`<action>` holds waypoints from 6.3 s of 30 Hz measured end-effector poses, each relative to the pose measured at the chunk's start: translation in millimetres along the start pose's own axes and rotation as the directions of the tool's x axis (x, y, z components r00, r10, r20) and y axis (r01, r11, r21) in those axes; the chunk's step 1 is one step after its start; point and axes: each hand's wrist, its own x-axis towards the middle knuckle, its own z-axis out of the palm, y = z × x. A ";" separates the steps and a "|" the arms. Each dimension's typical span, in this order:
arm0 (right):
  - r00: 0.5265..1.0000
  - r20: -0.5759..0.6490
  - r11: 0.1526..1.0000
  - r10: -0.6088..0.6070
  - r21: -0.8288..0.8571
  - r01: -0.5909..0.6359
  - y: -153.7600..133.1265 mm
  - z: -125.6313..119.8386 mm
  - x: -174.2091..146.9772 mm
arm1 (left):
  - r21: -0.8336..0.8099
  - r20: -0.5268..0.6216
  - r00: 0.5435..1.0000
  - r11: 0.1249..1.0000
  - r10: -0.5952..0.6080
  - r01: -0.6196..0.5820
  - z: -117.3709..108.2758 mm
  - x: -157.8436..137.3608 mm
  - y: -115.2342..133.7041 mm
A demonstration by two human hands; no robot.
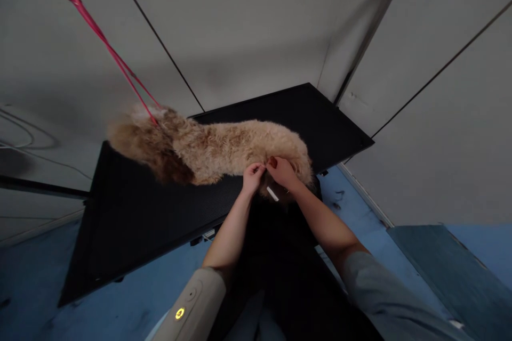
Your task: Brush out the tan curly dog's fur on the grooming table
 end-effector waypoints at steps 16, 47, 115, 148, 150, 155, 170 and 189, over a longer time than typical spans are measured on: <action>0.983 -0.155 0.991 0.094 0.108 -0.078 6.2 20.1 -14.2 | 0.022 -0.355 0.934 0.999 0.046 -0.041 28.4 -12.7 -15.3; 0.999 -0.022 0.970 -0.036 0.240 0.040 -0.9 3.9 -4.1 | 0.039 -0.087 0.996 0.999 0.033 -0.030 -0.9 6.6 -0.3; 0.997 -0.033 0.991 -0.070 -0.117 0.066 9.3 16.6 -8.5 | -0.017 -0.180 0.972 0.988 0.149 -0.155 -3.9 -3.8 -6.2; 0.994 -0.112 1.000 -0.010 -0.017 0.008 12.2 12.1 -6.0 | -0.050 -0.186 0.982 0.999 -0.023 0.014 7.2 -0.5 -16.4; 0.990 -0.143 0.999 0.000 0.054 0.007 16.1 13.0 -6.9 | -0.039 -0.183 0.983 0.999 -0.009 0.002 6.3 -1.2 -14.4; 0.994 -0.094 0.990 -0.062 0.123 0.073 21.9 12.0 -7.9 | 0.110 0.021 0.998 0.992 0.065 -0.067 1.7 -0.3 -0.1; 0.994 -0.113 0.993 0.002 0.116 0.011 22.6 14.7 -9.2 | 0.021 -0.101 0.995 0.999 0.028 -0.026 5.6 -4.0 -10.7; 0.931 -0.174 0.828 0.322 0.528 -0.188 19.8 4.8 -41.2 | -0.023 -0.334 0.943 1.000 -0.001 -0.007 -13.4 6.9 -15.5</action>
